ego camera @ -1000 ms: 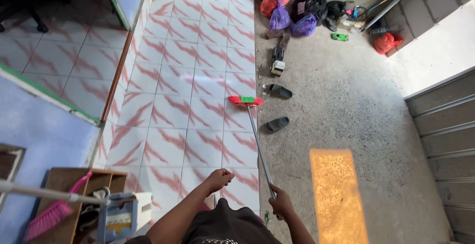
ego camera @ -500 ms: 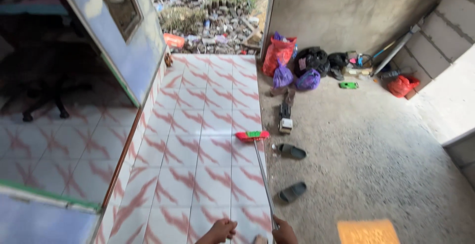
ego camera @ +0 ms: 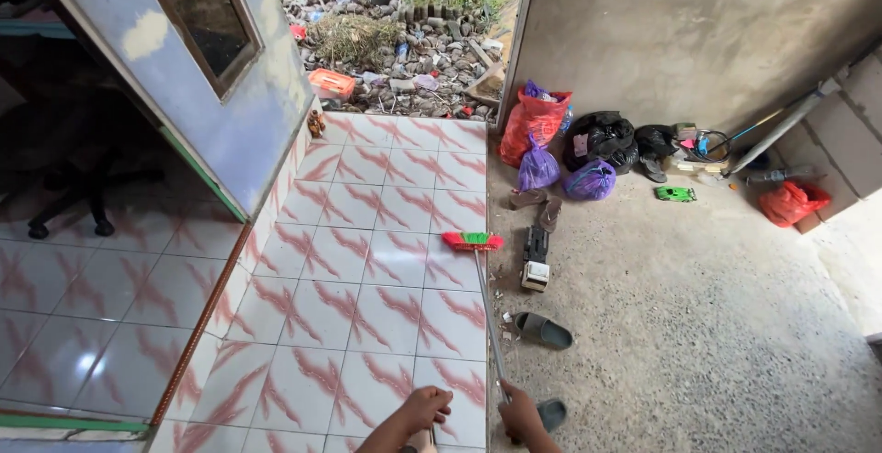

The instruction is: The person sweeps a tiled floor in various rooms and outdoor areas using a broom, moving the broom head across the surface to collect debris.

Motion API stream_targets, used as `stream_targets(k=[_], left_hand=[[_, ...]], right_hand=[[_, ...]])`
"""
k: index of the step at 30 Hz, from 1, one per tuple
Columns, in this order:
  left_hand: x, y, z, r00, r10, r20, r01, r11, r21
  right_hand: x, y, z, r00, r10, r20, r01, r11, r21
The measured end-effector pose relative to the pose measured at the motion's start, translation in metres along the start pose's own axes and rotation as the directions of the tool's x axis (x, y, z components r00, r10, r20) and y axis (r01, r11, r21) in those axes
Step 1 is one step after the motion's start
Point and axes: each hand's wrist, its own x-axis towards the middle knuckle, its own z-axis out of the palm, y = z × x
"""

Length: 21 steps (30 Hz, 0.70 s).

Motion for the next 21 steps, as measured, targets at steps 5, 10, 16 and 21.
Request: stream_targets(k=[5,10,16,21], left_hand=[[0.08,0.087,-0.044,0.995,0.086,-0.054,-0.086,0.996,0.013],[0.164,0.179,-0.085,0.973,0.227,-0.043,-0.225,0.973,0.047],[0.253,0.267,-0.145,0.968,0.232,-0.1,-0.183,0.918,0.352],[0.322,0.33,-0.184,0.931,0.335,-0.147,-0.221,0.836,0.502]], right_hand=[[0.092,-0.064,-0.036,1.0,0.025,0.002,-0.025,1.0,-0.016],[0.189,-0.138,-0.075,0.999,0.035,0.04,-0.035,0.999,-0.006],[0.3,-0.211,-0.106,0.999,-0.025,0.04,0.027,0.998,-0.049],[0.378,-0.255,-0.146,0.951,-0.3,-0.069,0.263,0.908,-0.326]])
